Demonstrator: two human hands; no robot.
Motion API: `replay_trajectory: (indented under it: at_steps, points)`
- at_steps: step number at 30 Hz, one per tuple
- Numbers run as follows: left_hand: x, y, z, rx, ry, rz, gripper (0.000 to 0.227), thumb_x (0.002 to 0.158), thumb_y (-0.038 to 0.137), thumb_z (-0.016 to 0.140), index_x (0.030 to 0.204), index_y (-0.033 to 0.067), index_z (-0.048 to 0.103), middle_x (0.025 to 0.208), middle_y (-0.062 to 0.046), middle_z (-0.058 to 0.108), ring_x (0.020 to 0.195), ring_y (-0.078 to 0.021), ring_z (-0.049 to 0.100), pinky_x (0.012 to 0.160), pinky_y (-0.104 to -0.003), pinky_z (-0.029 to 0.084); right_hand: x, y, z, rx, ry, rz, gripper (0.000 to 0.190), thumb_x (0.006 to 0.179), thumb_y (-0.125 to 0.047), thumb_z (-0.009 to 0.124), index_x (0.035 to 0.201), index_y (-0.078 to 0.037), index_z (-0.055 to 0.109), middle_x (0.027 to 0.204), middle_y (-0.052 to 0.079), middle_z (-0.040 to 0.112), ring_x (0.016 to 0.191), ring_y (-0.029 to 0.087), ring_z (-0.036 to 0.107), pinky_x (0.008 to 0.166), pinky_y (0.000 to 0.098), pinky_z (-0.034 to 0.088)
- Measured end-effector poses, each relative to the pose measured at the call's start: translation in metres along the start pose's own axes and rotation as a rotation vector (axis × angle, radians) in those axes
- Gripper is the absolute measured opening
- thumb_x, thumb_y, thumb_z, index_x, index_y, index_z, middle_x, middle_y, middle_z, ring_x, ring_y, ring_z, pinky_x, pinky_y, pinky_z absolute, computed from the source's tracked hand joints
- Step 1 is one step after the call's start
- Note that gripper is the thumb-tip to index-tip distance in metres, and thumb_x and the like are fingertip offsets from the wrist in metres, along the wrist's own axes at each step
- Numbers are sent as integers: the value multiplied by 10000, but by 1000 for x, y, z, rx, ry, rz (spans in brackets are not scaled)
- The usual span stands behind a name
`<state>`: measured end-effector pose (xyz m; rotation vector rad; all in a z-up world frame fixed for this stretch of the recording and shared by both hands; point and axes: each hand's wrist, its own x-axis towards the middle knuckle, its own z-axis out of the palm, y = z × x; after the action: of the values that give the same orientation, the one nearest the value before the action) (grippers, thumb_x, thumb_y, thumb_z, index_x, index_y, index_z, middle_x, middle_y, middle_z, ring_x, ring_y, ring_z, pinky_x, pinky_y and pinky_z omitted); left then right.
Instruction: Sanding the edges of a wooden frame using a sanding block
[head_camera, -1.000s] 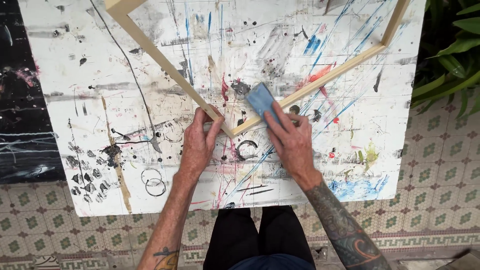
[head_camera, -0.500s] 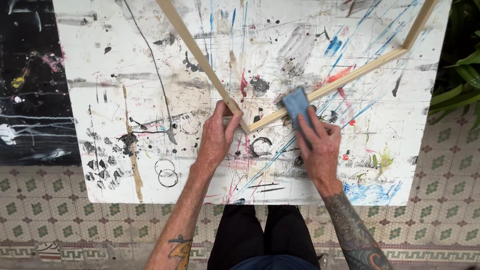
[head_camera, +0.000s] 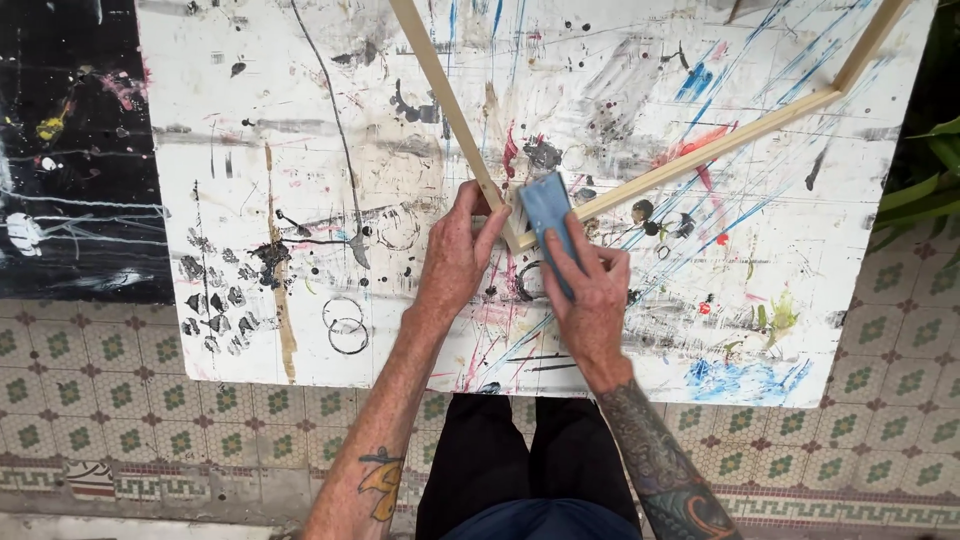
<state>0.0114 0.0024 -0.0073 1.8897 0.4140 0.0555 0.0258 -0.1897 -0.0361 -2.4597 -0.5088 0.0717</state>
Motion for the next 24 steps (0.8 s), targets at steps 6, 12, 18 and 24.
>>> replay_trajectory:
  at_steps: [6,12,18,24]
  points:
    - [-1,-2,-3,-20,-10,-18,366,1009,263,525,1280,25,462,1074,-287,657,1031,-444,648,789,-584,602,-9,-1,-4,-34,5,39,379,930,-257,700,1298,-315,628,1468,-9,512,1068,206,465,873,360,415]
    - [0,12,-5,-11,7,-14,371,1005,247,529,1288,16,464,1068,-293,663,1014,-442,657,818,-595,587,-17,-23,-3,51,-39,66,367,905,-264,709,1261,-329,647,1434,13,543,1069,221,478,863,373,435]
    - [1,9,-3,-38,6,11,358,1003,238,543,1275,15,475,1057,-288,667,1010,-445,661,818,-603,583,-17,-22,8,40,61,88,376,954,-247,678,1322,-296,619,1473,39,494,1089,248,446,887,404,411]
    - [-2,6,-4,-32,-10,-5,359,1006,240,537,1277,15,471,1046,-283,669,1009,-446,660,829,-601,578,-24,-11,9,24,61,108,395,957,-241,670,1341,-305,598,1492,35,476,1093,250,427,905,418,387]
